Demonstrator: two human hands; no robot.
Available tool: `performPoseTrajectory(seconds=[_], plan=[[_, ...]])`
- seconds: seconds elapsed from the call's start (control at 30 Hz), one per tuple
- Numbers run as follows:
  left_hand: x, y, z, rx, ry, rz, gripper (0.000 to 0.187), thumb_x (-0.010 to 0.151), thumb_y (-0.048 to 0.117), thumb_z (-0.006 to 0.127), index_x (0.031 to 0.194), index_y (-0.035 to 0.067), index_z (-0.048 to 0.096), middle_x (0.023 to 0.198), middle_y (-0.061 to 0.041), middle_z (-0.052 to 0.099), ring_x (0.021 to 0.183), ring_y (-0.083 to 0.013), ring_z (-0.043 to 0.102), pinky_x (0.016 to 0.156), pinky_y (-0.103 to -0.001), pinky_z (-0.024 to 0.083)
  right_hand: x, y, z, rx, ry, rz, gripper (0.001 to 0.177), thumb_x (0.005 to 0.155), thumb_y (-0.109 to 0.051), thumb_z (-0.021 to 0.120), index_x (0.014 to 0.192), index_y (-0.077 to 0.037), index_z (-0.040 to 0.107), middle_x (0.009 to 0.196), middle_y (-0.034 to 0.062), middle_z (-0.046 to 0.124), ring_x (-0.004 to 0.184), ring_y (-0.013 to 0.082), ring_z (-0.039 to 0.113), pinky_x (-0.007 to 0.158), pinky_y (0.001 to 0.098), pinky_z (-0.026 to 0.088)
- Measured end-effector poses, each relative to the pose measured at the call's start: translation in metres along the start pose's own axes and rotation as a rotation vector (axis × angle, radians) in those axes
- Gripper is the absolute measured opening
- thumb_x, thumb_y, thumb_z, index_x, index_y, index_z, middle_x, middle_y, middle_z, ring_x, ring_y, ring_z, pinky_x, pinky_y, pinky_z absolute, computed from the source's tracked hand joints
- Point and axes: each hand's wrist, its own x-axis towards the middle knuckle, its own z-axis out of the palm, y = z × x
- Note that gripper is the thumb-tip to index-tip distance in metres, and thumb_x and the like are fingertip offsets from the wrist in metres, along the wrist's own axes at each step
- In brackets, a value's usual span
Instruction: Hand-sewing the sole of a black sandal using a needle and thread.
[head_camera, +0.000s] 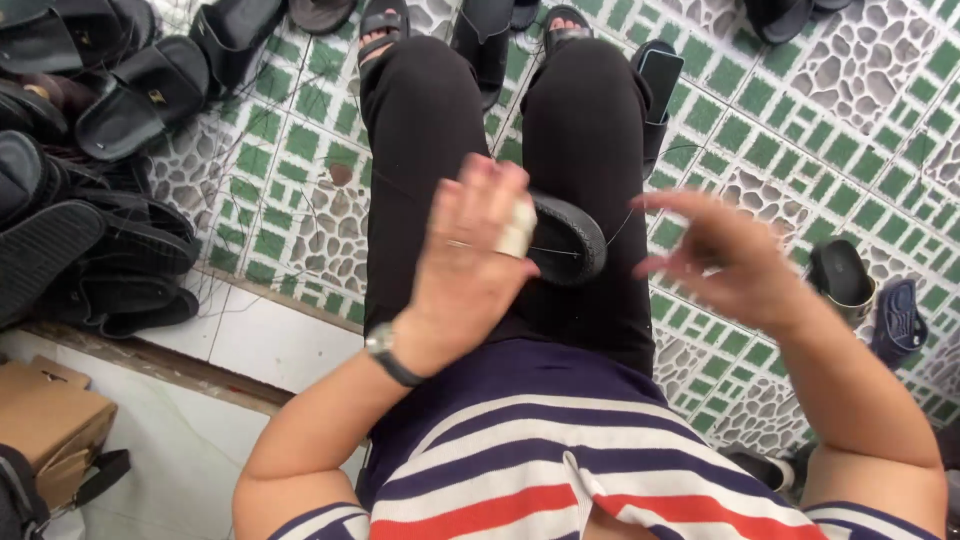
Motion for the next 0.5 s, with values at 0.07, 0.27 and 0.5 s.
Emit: performPoseTrajectory(seconds=[0.07, 0.27, 0.5], plan=[[-0.007, 0.007, 0.021, 0.060, -0.102, 0.208, 0.024, 0.080, 0.021, 0.075, 0.077, -0.001, 0.066, 0.134, -0.022, 0.053, 0.138, -0.0423, 0.031, 0.115, -0.055, 0.019, 0.007, -0.011, 0.029, -0.164, -0.277, -0.027, 0.052, 0.074, -0.012, 0.077, 0.124, -0.014, 0.062, 0.097, 0.0021, 0.070, 0.053, 0.0142, 0.062, 0.042, 0.0275, 0.045], [0.038, 0.009, -0.046, -1.623, -0.455, -0.094, 0.027, 0.104, 0.018, 0.046, 0.096, 0.003, 0.067, 0.136, -0.005, 0.051, 0.144, -0.0218, 0.033, 0.129, -0.040, 0.027, 0.032, -0.016, 0.021, -0.502, -0.370, -0.488, 0.022, 0.073, -0.001, 0.066, 0.094, -0.009, 0.069, 0.060, 0.0001, 0.052, 0.048, 0.0155, 0.048, 0.043, 0.0325, 0.038], [0.036, -0.046, 0.015, -1.606, -0.053, -0.640, 0.030, 0.095, 0.029, 0.057, 0.083, 0.001, 0.061, 0.069, -0.004, 0.059, 0.050, -0.0054, 0.039, 0.046, -0.019, 0.035, 0.048, 0.008, 0.028, -0.321, -0.375, -0.399, 0.047, 0.071, 0.007, 0.067, 0.115, -0.010, 0.070, 0.077, 0.0001, 0.074, 0.058, 0.0138, 0.067, 0.050, 0.0255, 0.051]])
